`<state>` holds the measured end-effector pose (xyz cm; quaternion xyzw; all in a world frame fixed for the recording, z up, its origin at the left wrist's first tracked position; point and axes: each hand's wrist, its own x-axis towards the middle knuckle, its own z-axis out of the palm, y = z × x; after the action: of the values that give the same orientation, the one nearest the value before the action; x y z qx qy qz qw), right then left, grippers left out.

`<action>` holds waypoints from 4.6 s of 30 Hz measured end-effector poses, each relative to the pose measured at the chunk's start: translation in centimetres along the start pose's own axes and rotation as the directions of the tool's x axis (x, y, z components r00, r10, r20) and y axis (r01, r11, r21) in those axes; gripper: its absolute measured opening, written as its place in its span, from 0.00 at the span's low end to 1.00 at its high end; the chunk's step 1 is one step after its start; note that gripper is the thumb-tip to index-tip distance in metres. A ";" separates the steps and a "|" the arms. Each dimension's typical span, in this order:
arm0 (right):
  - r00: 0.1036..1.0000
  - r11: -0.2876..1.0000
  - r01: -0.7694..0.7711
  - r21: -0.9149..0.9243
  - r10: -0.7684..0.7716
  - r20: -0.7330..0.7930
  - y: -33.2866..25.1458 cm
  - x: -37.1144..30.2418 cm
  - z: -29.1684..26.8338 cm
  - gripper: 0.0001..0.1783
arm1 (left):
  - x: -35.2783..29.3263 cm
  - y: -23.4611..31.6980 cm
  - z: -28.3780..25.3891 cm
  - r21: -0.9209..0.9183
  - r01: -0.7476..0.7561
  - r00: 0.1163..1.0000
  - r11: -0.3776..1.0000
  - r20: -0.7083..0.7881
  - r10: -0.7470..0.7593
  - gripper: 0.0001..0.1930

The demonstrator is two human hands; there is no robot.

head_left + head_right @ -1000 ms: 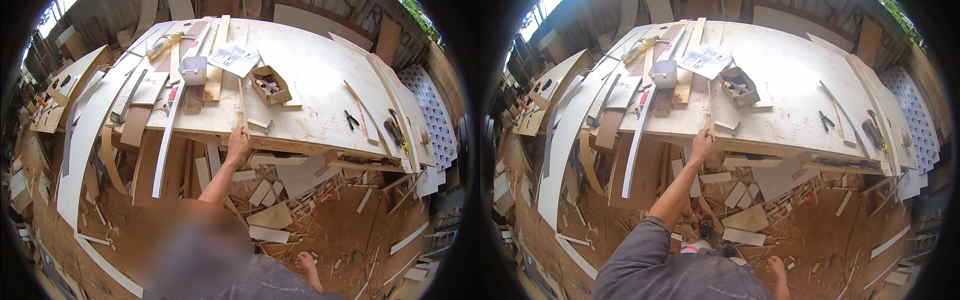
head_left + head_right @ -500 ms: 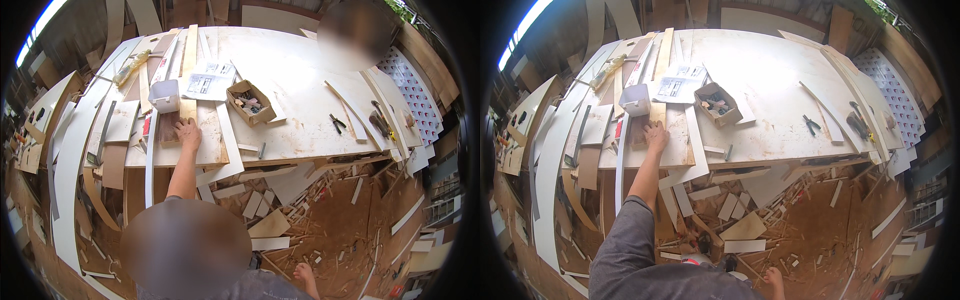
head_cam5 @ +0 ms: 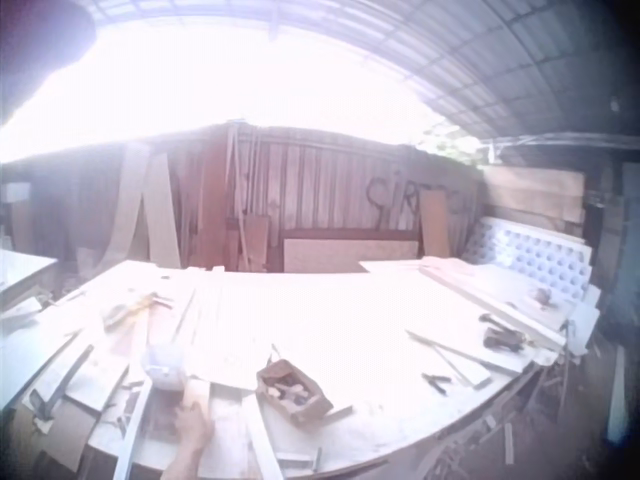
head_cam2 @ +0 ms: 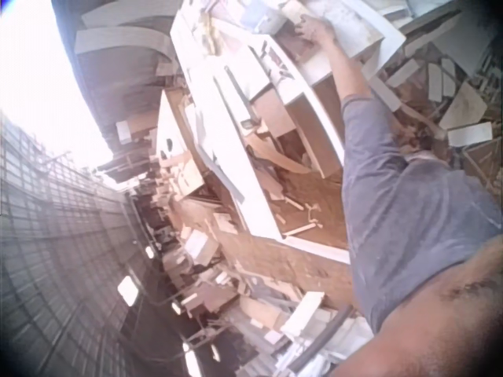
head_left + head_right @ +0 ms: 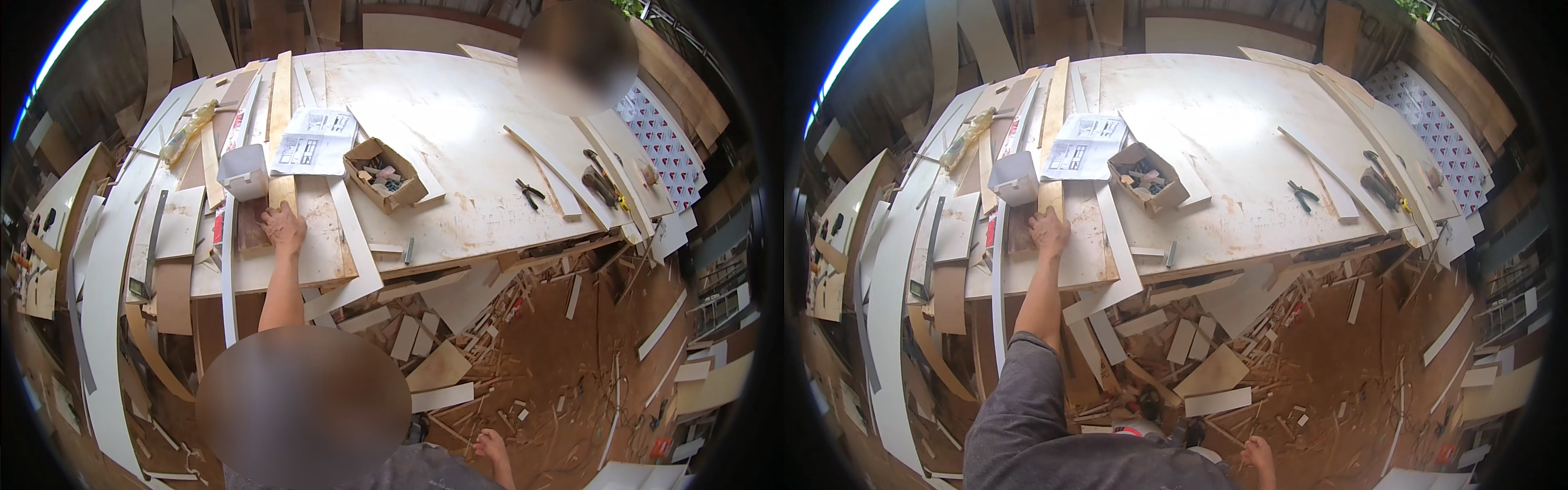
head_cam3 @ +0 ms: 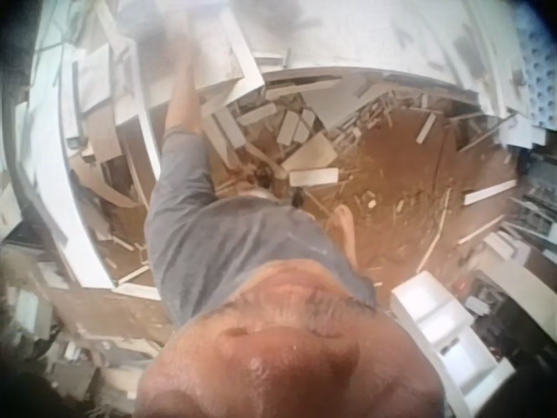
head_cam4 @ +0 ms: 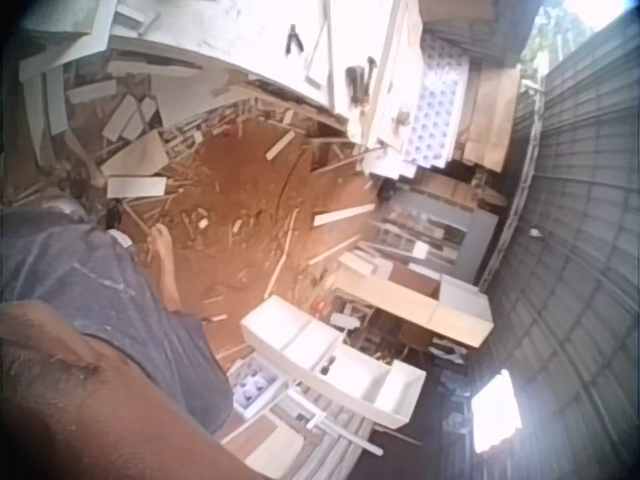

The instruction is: The person sands a wooden cabinet edge with an angle grinder, then uses a hammer to fit a white panel into the cabinet frame. They measure and position additional wooden strips on a workbench, preparing them for attachment.

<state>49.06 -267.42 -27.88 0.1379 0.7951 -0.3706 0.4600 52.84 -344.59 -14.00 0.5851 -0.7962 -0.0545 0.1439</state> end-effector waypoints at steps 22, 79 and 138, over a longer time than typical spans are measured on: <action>0.660 0.802 0.554 0.224 -0.587 0.469 -35.3 -11.6 13.8 0.24 | -22.1 2.7 -14.7 -0.536 0.387 0.921 -0.750 0.265 0.286 0.23; 0.636 0.713 0.659 -0.242 -0.699 -0.328 4.6 1.2 -70.7 0.42 | -76.7 87.8 -11.5 -0.969 -0.242 0.878 0.050 -0.197 0.436 0.36; 0.853 0.894 0.431 0.121 -0.448 0.269 -62.4 82.7 -145.2 0.28 | -80.8 158.5 19.0 -0.885 0.217 0.920 0.412 0.044 -0.390 0.26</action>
<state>-121.81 -216.39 -24.07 -0.0903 0.7184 -0.5043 0.4705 -75.77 -220.53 -5.02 0.5649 -0.5191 -0.4290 0.4767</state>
